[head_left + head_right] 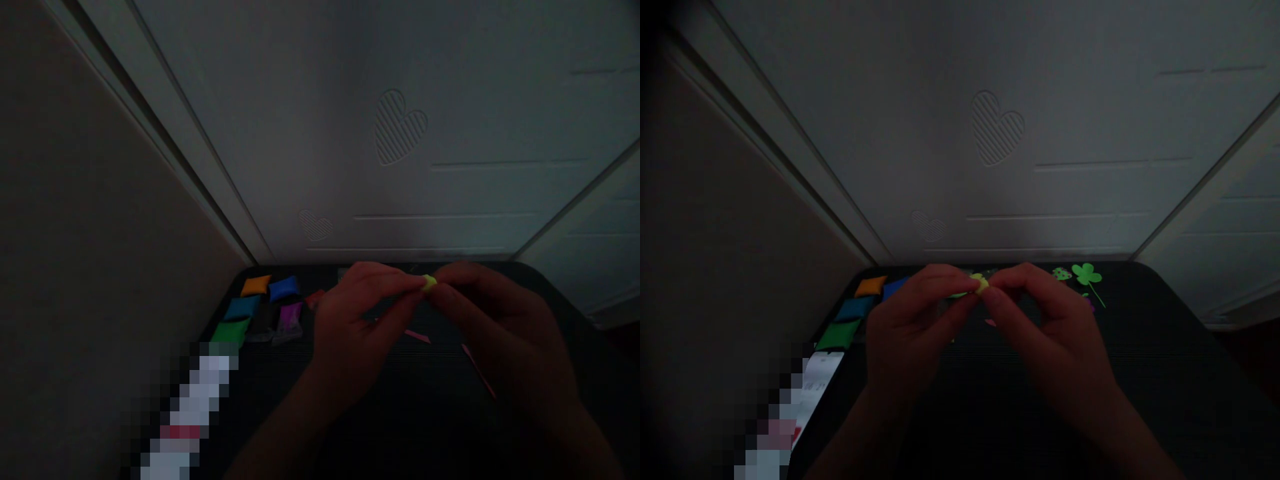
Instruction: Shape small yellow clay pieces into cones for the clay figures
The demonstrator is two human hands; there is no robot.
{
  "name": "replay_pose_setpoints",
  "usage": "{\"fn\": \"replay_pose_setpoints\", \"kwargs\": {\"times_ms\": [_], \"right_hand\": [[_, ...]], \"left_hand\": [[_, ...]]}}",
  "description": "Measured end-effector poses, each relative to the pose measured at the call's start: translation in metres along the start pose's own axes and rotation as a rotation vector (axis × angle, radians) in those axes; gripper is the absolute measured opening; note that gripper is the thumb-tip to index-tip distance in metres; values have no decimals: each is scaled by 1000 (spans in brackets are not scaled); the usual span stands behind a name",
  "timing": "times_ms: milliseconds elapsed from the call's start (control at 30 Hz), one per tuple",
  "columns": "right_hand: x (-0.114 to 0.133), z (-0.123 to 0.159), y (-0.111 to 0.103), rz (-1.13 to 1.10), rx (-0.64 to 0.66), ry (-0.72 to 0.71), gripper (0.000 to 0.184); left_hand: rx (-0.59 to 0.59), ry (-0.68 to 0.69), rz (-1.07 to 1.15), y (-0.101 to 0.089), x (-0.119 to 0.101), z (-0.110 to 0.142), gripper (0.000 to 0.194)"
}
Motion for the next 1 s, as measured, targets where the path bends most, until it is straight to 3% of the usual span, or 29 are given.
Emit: {"fn": "replay_pose_setpoints", "kwargs": {"times_ms": [467, 733, 1000], "right_hand": [[-4, -2, 2, -201, 46, 51, 11], [-2, 0, -1, -85, 14, -33, 9], [0, -2, -1, -129, 48, -36, 12]], "left_hand": [[-47, 34, 28, 1, -1, 3, 28], [-83, -69, 73, 2, -3, 4, 20], [-83, -41, 75, 2, -5, 4, 21]]}}
Point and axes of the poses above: each hand's wrist, its own z-axis away from the middle knuckle, its own y-axis out of the palm, x = y × z, the point moved 2 cm from there along -z, towards the middle knuckle, and after that the axes turned 8 degrees about z, right-handed, at the moved point
